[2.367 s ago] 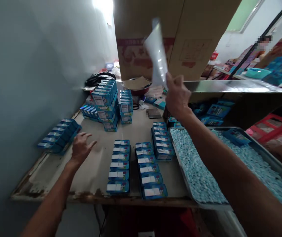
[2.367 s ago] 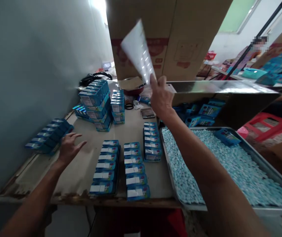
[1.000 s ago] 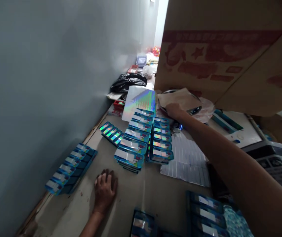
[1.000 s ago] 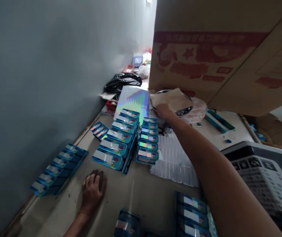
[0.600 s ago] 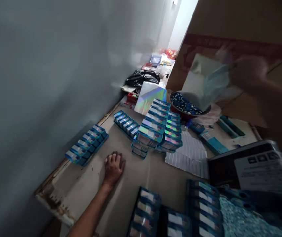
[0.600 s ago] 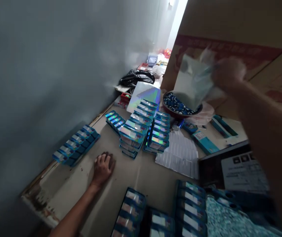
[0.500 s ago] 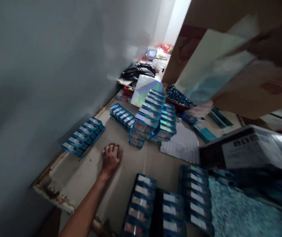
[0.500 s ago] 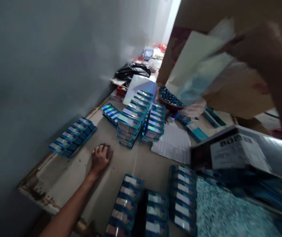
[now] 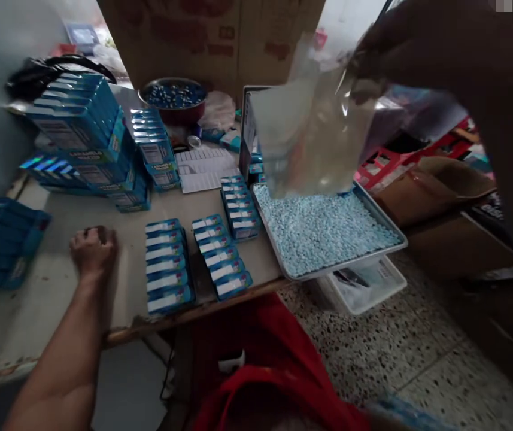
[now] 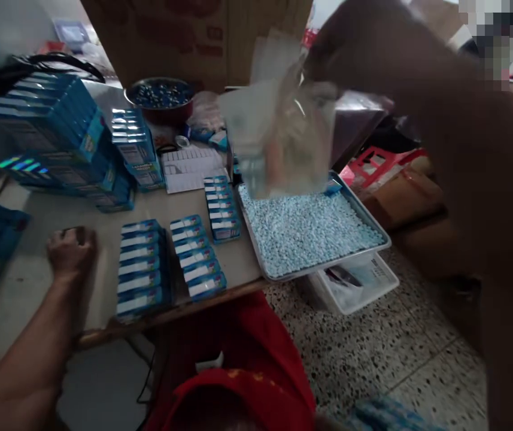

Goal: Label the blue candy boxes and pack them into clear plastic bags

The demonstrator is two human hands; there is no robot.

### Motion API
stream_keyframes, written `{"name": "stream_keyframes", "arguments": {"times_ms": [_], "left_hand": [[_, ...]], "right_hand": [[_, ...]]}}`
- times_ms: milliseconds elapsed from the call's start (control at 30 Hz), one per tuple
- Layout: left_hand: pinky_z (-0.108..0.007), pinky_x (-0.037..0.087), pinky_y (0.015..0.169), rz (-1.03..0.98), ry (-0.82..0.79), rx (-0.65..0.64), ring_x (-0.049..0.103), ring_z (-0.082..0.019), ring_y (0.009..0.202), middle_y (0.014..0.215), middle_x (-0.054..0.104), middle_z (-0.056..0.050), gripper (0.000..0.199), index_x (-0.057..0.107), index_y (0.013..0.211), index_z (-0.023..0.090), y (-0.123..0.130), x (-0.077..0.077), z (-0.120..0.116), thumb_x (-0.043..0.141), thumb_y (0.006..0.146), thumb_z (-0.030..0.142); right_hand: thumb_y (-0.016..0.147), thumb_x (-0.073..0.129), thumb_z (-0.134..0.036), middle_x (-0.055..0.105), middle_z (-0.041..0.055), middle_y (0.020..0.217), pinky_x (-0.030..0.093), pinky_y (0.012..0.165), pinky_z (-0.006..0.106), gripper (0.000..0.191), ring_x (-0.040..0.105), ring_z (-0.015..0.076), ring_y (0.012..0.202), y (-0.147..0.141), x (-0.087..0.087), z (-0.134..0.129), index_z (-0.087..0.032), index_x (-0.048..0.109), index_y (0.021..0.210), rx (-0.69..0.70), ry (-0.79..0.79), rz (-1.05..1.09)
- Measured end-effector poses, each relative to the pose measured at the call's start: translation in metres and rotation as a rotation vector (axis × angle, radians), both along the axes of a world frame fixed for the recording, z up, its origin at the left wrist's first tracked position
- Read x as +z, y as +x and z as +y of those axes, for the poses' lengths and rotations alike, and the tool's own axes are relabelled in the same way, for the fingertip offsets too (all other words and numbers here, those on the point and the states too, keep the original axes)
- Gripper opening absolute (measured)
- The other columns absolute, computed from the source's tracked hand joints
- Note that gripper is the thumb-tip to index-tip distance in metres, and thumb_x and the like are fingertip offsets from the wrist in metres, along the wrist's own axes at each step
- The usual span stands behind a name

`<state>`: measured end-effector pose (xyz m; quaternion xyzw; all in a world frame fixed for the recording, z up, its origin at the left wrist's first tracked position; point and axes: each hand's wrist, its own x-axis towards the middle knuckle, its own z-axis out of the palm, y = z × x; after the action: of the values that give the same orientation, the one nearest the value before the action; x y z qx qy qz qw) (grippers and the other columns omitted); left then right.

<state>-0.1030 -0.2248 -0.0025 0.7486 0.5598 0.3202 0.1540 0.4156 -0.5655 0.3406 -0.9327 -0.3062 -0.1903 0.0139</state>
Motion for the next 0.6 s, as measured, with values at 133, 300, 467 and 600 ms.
{"name": "stream_keyframes", "arguments": {"times_ms": [133,300,467,600], "left_hand": [[-0.066,0.037,0.118,-0.138,-0.151,0.012,0.053,-0.045,0.137,0.130,0.067,-0.017,0.072,0.067,0.108,0.004,-0.008,0.020,-0.037,0.075,0.073,0.066],[-0.061,0.055,0.105,-0.384,-0.330,-0.095,0.067,-0.035,0.123,0.133,0.069,-0.020,0.074,0.062,0.131,0.011,-0.022,0.039,-0.121,0.071,0.083,0.066],[-0.064,0.051,0.112,-0.522,-0.183,-0.158,0.061,-0.039,0.131,0.142,0.063,-0.015,0.084,0.055,0.142,0.024,-0.013,0.043,-0.224,0.087,0.071,0.054],[-0.058,0.049,0.114,-0.440,-0.036,-0.142,0.050,-0.038,0.144,0.160,0.039,-0.023,0.112,0.019,0.161,0.023,0.017,0.022,-0.292,0.085,0.073,0.046]], "right_hand": [[0.100,0.034,-0.022,0.074,0.0257,0.105,0.044,0.076,0.049,0.044,0.070,0.0432,0.112,-0.095,-0.067,-0.059,-0.012,0.073,0.120,0.281,-0.273,-0.226],[0.102,0.044,-0.019,0.078,0.0203,0.110,0.050,0.077,0.041,0.036,0.076,0.0350,0.100,-0.124,-0.217,-0.122,-0.021,0.075,0.120,0.272,-0.478,0.331],[0.105,0.045,-0.039,0.081,0.0075,0.112,0.048,0.076,0.031,0.035,0.075,0.0266,0.105,-0.107,-0.273,-0.156,-0.029,0.075,0.119,0.312,-0.440,0.501],[0.102,0.040,-0.021,0.080,0.0132,0.104,0.045,0.070,0.032,0.036,0.077,0.0298,0.094,-0.111,-0.271,-0.166,-0.023,0.073,0.117,0.353,-0.521,0.509]]}}
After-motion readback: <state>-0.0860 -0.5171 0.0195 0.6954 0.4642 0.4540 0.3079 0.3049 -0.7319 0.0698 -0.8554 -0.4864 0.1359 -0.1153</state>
